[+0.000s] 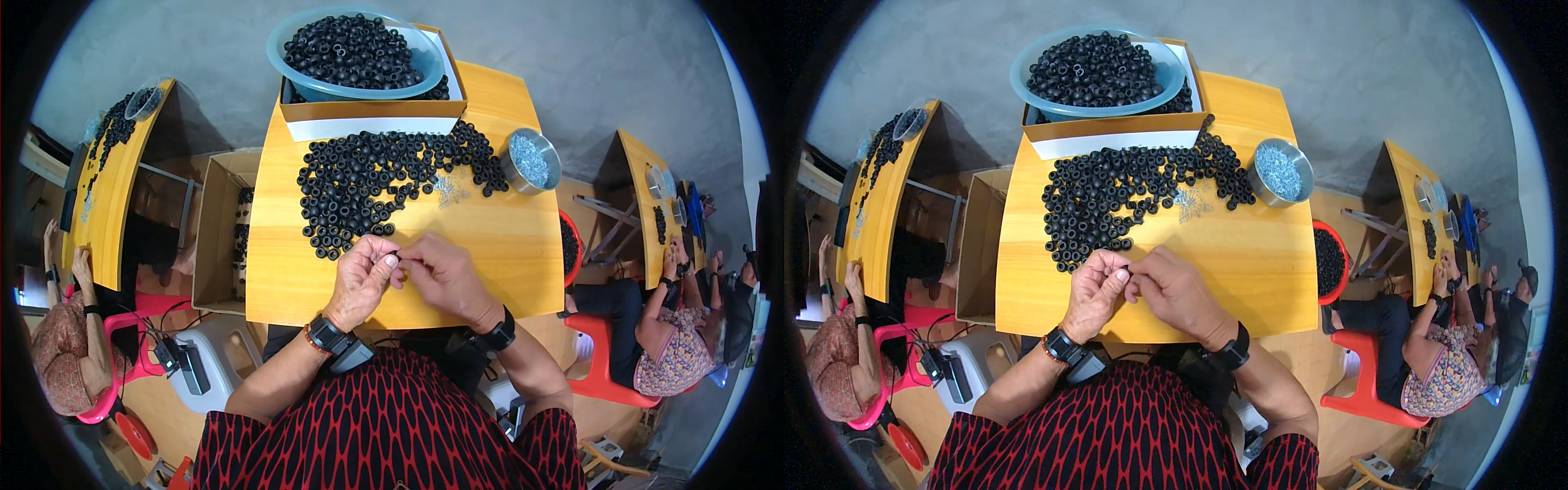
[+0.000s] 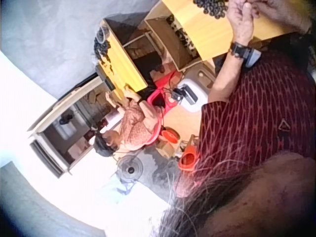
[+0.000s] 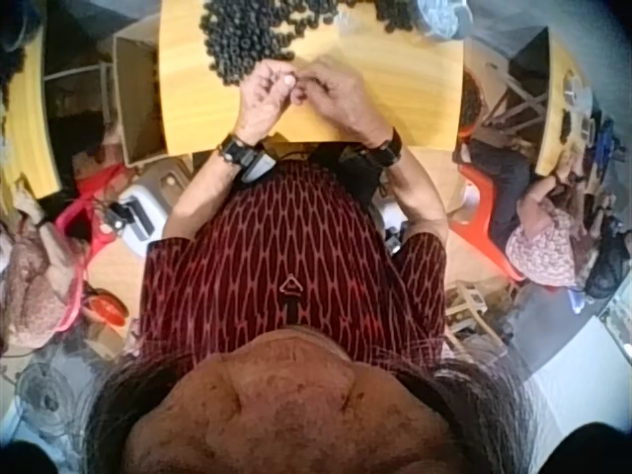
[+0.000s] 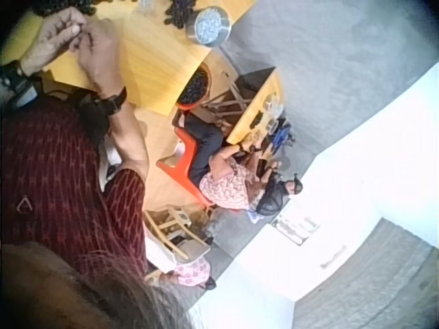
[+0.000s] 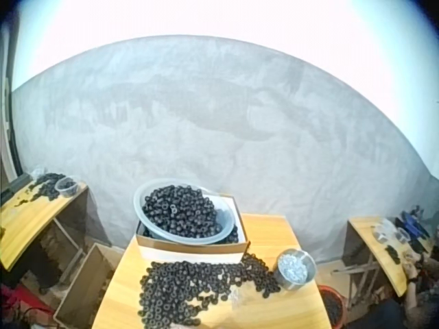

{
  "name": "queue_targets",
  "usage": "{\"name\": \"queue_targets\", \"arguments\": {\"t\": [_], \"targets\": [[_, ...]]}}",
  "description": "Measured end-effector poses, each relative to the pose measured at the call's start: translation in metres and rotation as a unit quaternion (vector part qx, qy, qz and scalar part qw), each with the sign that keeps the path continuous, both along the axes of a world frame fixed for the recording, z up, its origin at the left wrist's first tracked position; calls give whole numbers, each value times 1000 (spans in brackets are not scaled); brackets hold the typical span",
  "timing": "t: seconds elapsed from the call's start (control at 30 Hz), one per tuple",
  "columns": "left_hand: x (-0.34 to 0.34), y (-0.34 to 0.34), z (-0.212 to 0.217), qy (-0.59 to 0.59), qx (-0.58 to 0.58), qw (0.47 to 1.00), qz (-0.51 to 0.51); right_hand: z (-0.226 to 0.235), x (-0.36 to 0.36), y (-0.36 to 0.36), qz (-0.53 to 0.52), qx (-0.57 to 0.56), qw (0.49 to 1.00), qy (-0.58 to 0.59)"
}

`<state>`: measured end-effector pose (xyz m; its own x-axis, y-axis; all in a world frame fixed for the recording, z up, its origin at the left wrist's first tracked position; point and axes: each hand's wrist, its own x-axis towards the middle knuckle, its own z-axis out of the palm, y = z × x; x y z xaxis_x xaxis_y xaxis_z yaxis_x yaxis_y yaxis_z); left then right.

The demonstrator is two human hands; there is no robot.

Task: Assembling small metal components into black plastic grommets at a workstation.

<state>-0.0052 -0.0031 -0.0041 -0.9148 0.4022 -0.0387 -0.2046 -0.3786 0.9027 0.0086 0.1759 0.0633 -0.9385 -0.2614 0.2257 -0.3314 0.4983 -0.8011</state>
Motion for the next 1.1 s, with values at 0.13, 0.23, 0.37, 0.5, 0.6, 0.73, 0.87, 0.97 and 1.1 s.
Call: {"name": "queue_targets", "arguments": {"t": [0.13,0.23,0.37,0.5,0.6,0.73,0.87,0.97,1.1], "targets": [[0,3,5,-15,18,1000,15,-18,-25,9,-110,0,994,16],[-1,3,3,-13,16,1000,10,-32,-47,9,-98,43,990,91],[-1,2,1,-7,20,1000,-2,-33,-59,-1,-79,117,986,94],[-1,3,4,-17,21,1000,-3,-31,-62,-4,-70,179,978,79],[-1,2,3,-8,12,1000,-3,-28,-55,-5,-79,177,979,68],[-1,2,3,-8,14,1000,-1,-25,-30,-2,-93,208,972,54],[-1,2,4,-7,5,1000,5,-24,-11,3,-73,233,969,27],[-1,3,4,-11,16,1000,4,-22,-7,3,-95,206,973,44],[-2,3,3,-2,13,1000,5,-26,-5,11,-87,79,991,66]]}}
